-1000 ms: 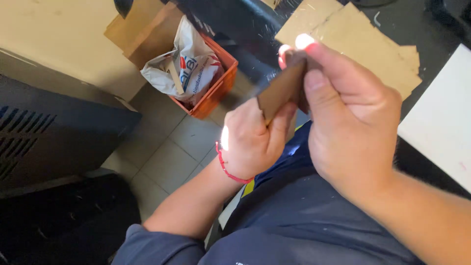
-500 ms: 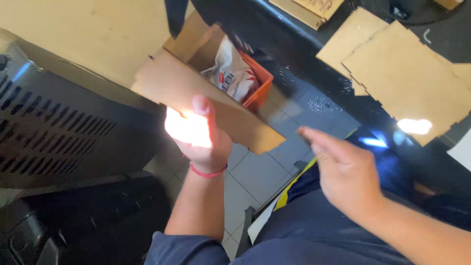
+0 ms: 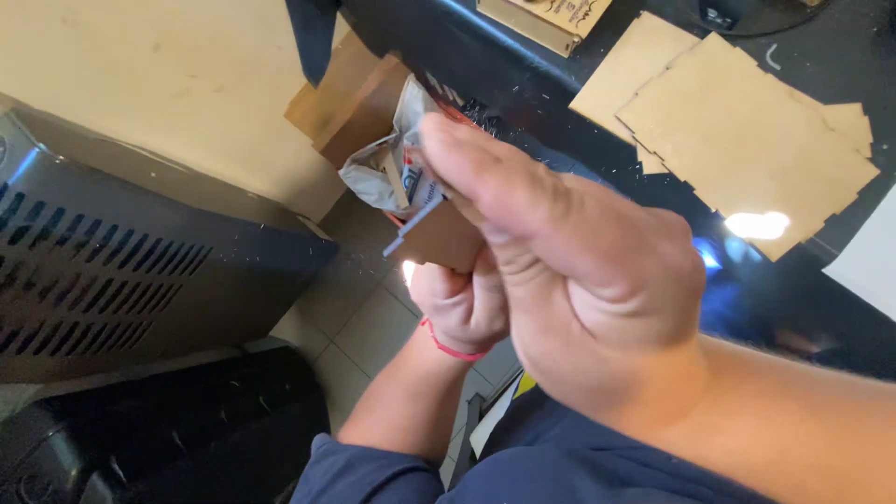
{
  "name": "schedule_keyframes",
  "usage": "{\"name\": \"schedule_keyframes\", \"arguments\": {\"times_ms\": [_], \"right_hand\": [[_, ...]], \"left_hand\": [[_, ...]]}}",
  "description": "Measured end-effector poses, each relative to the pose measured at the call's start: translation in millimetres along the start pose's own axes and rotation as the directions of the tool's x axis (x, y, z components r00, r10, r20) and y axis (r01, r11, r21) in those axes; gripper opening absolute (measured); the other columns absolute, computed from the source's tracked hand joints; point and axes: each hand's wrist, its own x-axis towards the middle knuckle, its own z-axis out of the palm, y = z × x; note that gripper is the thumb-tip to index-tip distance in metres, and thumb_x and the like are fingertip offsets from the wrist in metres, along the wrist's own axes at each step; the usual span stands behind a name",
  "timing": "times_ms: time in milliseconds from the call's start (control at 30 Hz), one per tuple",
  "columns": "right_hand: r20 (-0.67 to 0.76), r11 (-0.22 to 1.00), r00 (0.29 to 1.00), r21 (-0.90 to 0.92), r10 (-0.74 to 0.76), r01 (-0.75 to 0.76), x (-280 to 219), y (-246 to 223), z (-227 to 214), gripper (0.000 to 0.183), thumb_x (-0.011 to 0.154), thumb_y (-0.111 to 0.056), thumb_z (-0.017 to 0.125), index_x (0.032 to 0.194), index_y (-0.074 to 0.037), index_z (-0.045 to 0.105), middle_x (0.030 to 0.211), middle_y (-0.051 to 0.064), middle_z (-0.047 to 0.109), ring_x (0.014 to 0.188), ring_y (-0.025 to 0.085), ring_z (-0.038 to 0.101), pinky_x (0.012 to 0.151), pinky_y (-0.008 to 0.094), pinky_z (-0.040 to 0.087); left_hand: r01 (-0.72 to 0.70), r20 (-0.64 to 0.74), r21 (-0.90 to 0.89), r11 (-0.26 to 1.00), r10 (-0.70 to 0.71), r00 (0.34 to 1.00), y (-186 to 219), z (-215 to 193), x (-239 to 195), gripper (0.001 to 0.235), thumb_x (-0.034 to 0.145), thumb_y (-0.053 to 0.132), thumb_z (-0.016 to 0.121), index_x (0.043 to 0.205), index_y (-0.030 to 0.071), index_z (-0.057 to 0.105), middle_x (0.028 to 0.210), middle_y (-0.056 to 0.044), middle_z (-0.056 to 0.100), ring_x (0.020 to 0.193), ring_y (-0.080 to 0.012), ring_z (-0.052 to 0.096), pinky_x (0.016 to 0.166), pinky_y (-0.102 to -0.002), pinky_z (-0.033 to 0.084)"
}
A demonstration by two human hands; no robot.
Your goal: Sanding the edges of laser-cut wooden pieces with sandpaper
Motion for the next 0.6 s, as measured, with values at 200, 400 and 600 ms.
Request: {"name": "schedule_keyframes", "arguments": {"times_ms": [200, 400, 600], "right_hand": [[0.029, 0.951, 0.993, -0.288, -0.111, 0.114, -47, 72, -8, 0.035, 0.105, 0.001, 0.060, 0.139, -0.004, 0.055, 0.141, 0.012, 0.060, 0.111, 0.018, 0.075, 0.098, 0.029, 0.058], [0.194, 0.912, 0.979, -0.389, -0.058, 0.131, -109, 154, -48, 0.045, 0.091, 0.015, 0.048, 0.131, -0.001, 0.061, 0.133, 0.010, 0.065, 0.111, 0.019, 0.071, 0.101, 0.030, 0.054], [0.091, 0.833, 0.970, -0.534, 0.223, -0.142, -78, 123, -70, 0.024, 0.102, -0.003, 0.049, 0.112, -0.006, 0.071, 0.103, 0.006, 0.074, 0.097, 0.020, 0.070, 0.091, 0.033, 0.052]], "left_hand": [[0.206, -0.251, -0.235, 0.950, -0.264, 0.932, 5, 21, 1, 0.025, 0.095, 0.024, 0.059, 0.082, 0.004, 0.058, 0.076, -0.003, 0.057, 0.071, -0.0132, 0.054, 0.065, -0.032, 0.047], [0.313, -0.387, -0.290, 0.905, -0.410, 0.826, -8, 9, 17, 0.023, 0.090, 0.031, 0.069, 0.085, 0.011, 0.058, 0.080, -0.002, 0.061, 0.075, -0.0125, 0.055, 0.072, -0.032, 0.046], [0.139, -0.187, -0.649, 0.748, -0.334, 0.924, 2, -2, 33, 0.026, 0.098, 0.030, 0.068, 0.107, 0.007, 0.063, 0.100, -0.005, 0.066, 0.092, -0.0189, 0.063, 0.088, -0.032, 0.052]]}}
